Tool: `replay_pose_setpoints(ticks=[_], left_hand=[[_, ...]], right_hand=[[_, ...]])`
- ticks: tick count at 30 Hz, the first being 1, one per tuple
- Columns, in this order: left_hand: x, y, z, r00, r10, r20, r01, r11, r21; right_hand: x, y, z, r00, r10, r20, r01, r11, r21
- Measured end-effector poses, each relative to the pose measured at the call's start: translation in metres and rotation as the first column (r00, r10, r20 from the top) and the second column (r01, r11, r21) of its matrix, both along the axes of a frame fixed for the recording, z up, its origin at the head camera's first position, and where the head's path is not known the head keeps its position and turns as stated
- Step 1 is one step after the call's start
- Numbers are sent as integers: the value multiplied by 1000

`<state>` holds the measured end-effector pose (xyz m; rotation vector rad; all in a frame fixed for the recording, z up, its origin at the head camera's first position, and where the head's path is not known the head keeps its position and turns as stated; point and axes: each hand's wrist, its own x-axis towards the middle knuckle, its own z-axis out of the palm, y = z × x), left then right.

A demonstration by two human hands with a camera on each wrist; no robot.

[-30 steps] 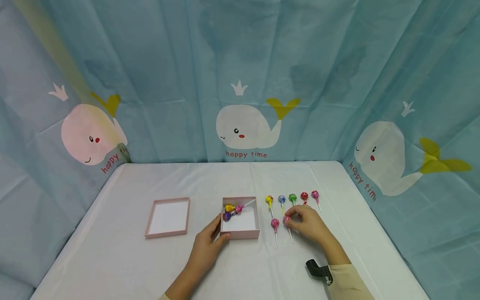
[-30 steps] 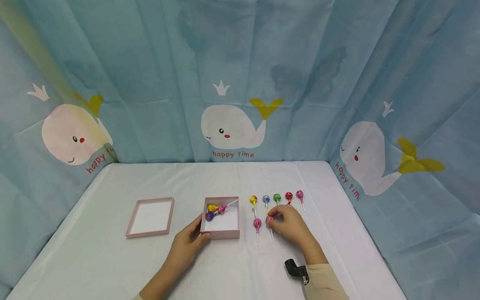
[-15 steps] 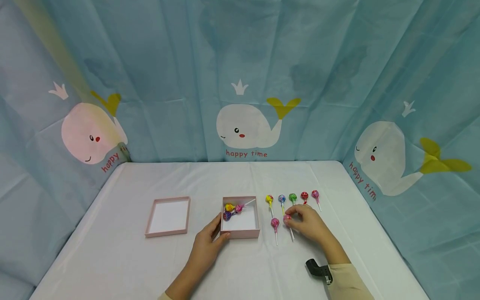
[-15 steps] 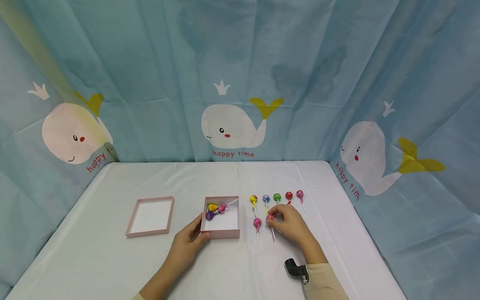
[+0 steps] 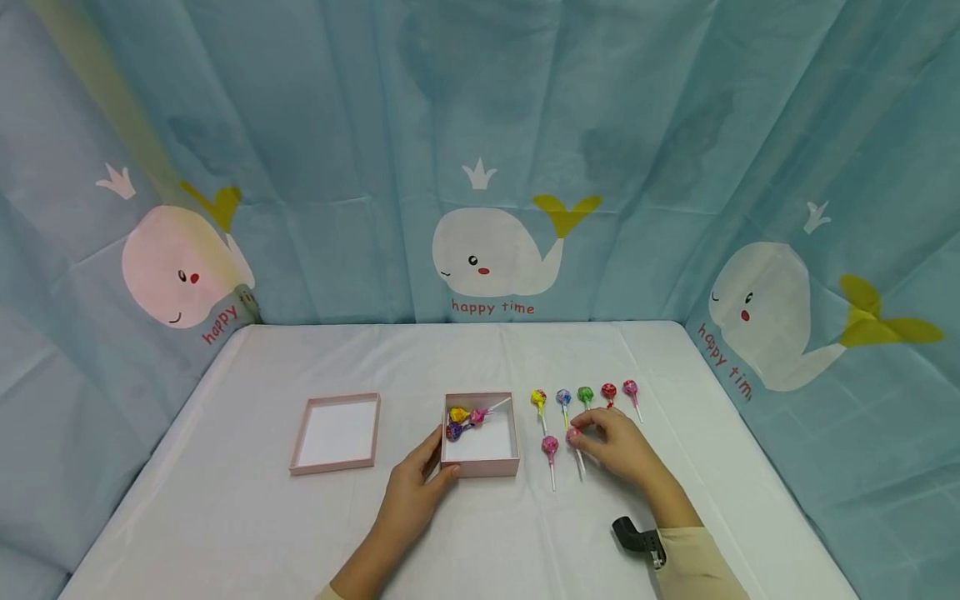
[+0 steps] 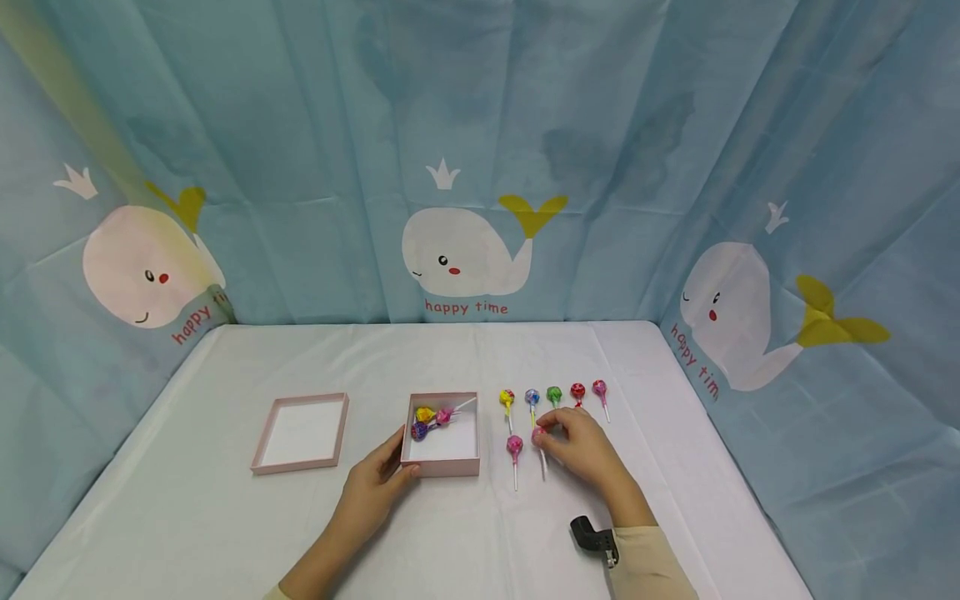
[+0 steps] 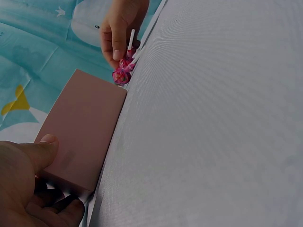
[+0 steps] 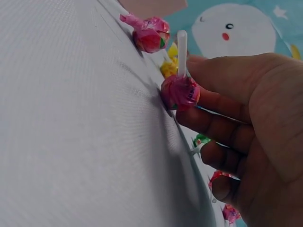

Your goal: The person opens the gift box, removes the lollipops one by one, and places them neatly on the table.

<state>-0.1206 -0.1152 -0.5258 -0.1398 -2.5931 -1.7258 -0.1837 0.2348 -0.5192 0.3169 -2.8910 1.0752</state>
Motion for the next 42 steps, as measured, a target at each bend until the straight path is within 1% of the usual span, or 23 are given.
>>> replay_pose_setpoints(ticks=[3,6,12,19,24,30,42], left_hand=[[0,0,1,1000,1,0,-1,1000,-6],[0,0,2,1000,-1,3,1,1000,-3],[0,1,3,1000,2,1,-2,1000,-14],[0,0,1,1000,3,-8,-3,1000,-22],[0,0,1,1000,7,-29,-8,1000,-26],[0,1,1,1000,13,-1,-13,1000,-25],[0,0,-1,1000,5,-5,-5,1000,-14]], right_hand=[[0,1,-1,1000,11,-28,-10,1000,10],[0,0,-1,1000,11,-29,-10,1000,18],[-1,-1,-1,1000,19,6,-19,1000,17],[0,0,-1,1000,16,-4,-16,1000,2],[-1,2,-2,999,37,6,-37,999,10],[-1,2,-2,999,45,9,-46,999,3],[-1,1,-2,999,48,23,-48,999,-2]])
